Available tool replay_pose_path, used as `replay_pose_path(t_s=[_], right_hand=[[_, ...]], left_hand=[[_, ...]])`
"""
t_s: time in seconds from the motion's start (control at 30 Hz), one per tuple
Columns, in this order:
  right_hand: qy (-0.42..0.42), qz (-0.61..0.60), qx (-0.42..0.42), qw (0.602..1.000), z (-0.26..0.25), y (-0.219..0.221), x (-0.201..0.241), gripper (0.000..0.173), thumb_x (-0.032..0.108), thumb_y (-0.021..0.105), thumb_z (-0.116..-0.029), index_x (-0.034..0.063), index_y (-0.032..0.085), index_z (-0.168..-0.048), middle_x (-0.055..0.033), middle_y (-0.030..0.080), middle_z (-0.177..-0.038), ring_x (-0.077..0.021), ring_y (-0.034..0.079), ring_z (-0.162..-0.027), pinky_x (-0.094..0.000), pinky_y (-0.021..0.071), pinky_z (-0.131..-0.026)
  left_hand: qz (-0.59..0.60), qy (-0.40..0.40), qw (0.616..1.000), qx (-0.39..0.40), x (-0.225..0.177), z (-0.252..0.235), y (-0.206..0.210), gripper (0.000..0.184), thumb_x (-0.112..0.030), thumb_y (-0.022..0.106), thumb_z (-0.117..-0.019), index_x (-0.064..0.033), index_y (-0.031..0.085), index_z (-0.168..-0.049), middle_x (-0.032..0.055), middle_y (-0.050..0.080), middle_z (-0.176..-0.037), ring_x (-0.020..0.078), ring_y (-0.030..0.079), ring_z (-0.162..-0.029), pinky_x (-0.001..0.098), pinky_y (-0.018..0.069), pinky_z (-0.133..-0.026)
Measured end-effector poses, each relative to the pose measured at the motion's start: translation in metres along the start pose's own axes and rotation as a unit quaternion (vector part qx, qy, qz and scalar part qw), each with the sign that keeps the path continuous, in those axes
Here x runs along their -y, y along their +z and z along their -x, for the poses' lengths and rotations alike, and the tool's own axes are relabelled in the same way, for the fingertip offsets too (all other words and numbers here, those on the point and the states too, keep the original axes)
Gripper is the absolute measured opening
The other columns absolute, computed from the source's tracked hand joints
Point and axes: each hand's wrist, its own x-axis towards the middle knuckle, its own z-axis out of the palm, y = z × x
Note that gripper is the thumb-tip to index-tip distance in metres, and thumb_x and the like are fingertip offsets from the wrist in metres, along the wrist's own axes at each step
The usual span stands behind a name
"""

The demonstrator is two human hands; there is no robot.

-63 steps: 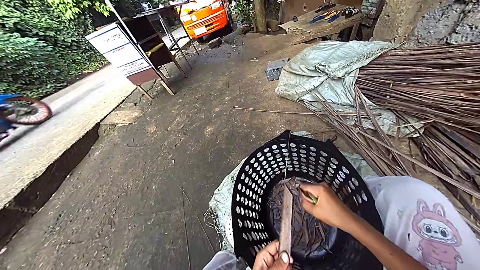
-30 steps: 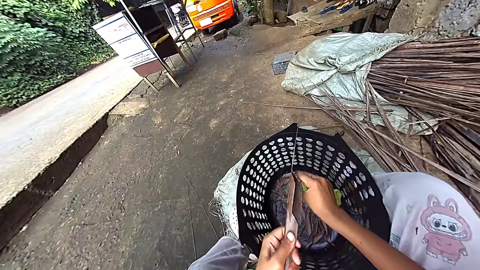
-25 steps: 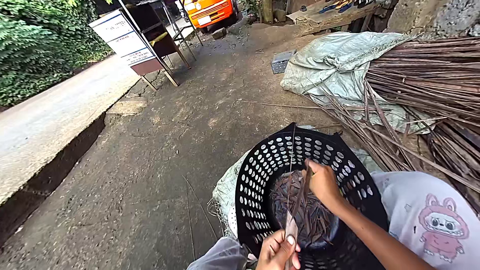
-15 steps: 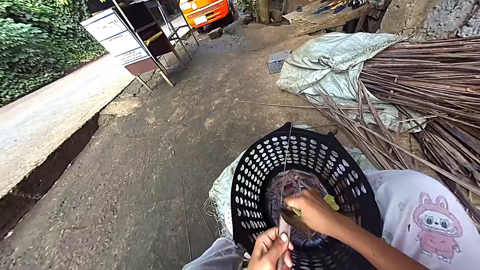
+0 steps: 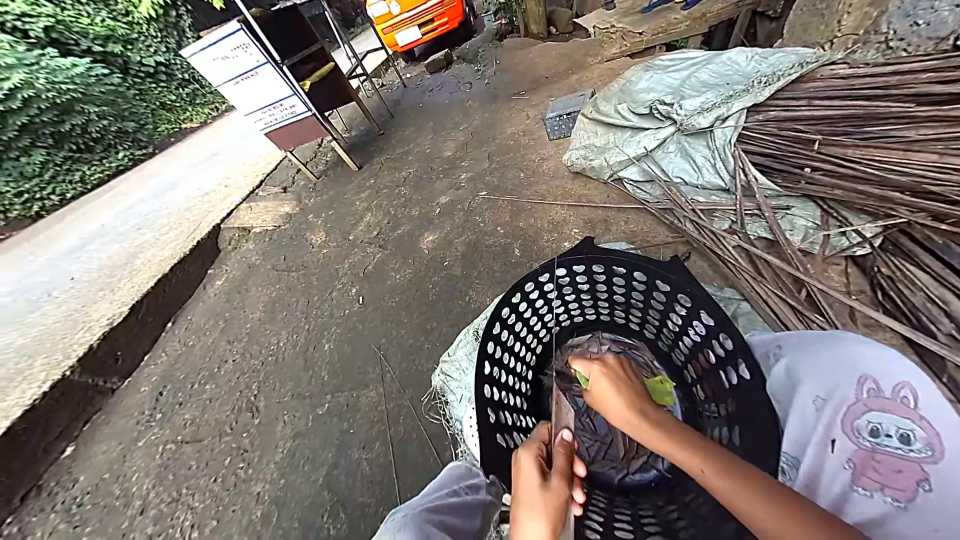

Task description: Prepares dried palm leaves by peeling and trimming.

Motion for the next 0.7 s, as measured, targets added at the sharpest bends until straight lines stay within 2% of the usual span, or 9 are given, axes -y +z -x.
replay_pose_path(t_s=[0.13, 0.3, 0.37, 0.43, 0.5, 0.6, 0.7], right_hand=[[0.071, -0.028, -0.016, 0.997, -0.016, -0.008, -0.006, 0.025, -0.002, 0.054, -0.0984, -0.0107, 0.066, -0.118, -0.0334, 0.067, -0.115, -0.0494, 0.062, -0.115, -0.0603, 0.0447, -0.094], [0.123, -0.096, -0.103, 0.982, -0.033, -0.024, -0.029, 0.026, -0.002, 0.053, -0.0992, -0.0138, 0.064, -0.120, -0.0357, 0.065, -0.114, -0.0496, 0.061, -0.113, -0.0595, 0.0435, -0.095], [0.092, -0.100, -0.102, 0.985, -0.019, -0.023, -0.025, 0.024, -0.002, 0.055, -0.0975, -0.0153, 0.065, -0.115, -0.0365, 0.066, -0.108, -0.0507, 0.063, -0.108, -0.0604, 0.0444, -0.092], [0.004, -0.088, -0.071, 0.994, 0.004, -0.012, -0.020, 0.016, -0.005, 0.058, -0.0924, -0.0157, 0.067, -0.101, -0.0351, 0.066, -0.092, -0.0514, 0.065, -0.094, -0.0624, 0.0465, -0.083], [-0.065, -0.049, -0.032, 0.996, 0.017, -0.002, -0.018, 0.012, -0.005, 0.061, -0.0889, -0.0137, 0.069, -0.093, -0.0330, 0.068, -0.086, -0.0515, 0.067, -0.089, -0.0627, 0.0479, -0.079], [-0.043, -0.015, 0.005, 0.999, 0.013, -0.002, -0.012, 0.016, -0.004, 0.059, -0.0927, -0.0134, 0.069, -0.101, -0.0339, 0.069, -0.097, -0.0523, 0.066, -0.098, -0.0630, 0.0475, -0.083], [0.059, -0.068, -0.021, 0.996, -0.011, -0.009, -0.017, 0.023, -0.002, 0.055, -0.0967, -0.0134, 0.066, -0.113, -0.0354, 0.067, -0.109, -0.0512, 0.063, -0.110, -0.0615, 0.0451, -0.092]], left_hand=[[-0.016, -0.012, 1.000, 0.015, -0.002, 0.002, 0.002, 0.015, 0.001, 0.045, -0.1047, 0.0021, 0.056, -0.095, -0.0074, 0.055, -0.060, -0.0057, 0.049, -0.046, 0.0113, 0.0436, -0.049], [0.023, -0.019, 0.998, 0.054, 0.004, 0.012, 0.001, 0.017, 0.005, 0.044, -0.1030, -0.0009, 0.055, -0.092, -0.0092, 0.055, -0.060, -0.0070, 0.048, -0.048, 0.0105, 0.0432, -0.051], [0.057, -0.017, 0.997, 0.056, 0.006, 0.013, -0.001, 0.021, 0.007, 0.042, -0.1022, -0.0030, 0.055, -0.090, -0.0109, 0.055, -0.059, -0.0084, 0.048, -0.047, 0.0093, 0.0424, -0.050], [0.082, -0.015, 0.995, 0.056, 0.005, 0.012, -0.003, 0.023, 0.008, 0.040, -0.1018, -0.0044, 0.055, -0.089, -0.0117, 0.056, -0.058, -0.0091, 0.048, -0.047, 0.0083, 0.0415, -0.049], [0.090, -0.004, 0.994, 0.059, 0.005, 0.013, -0.003, 0.025, 0.008, 0.040, -0.1009, -0.0061, 0.056, -0.088, -0.0128, 0.056, -0.058, -0.0095, 0.048, -0.047, 0.0082, 0.0411, -0.049], [0.034, 0.016, 0.998, 0.054, 0.005, 0.015, -0.001, 0.018, 0.006, 0.044, -0.1010, -0.0027, 0.056, -0.091, -0.0116, 0.055, -0.060, -0.0086, 0.049, -0.049, 0.0094, 0.0430, -0.051], [-0.041, 0.041, 0.996, 0.062, 0.005, 0.017, 0.001, 0.013, 0.003, 0.048, -0.1013, 0.0042, 0.058, -0.094, -0.0067, 0.057, -0.063, -0.0058, 0.051, -0.052, 0.0126, 0.0447, -0.055]])
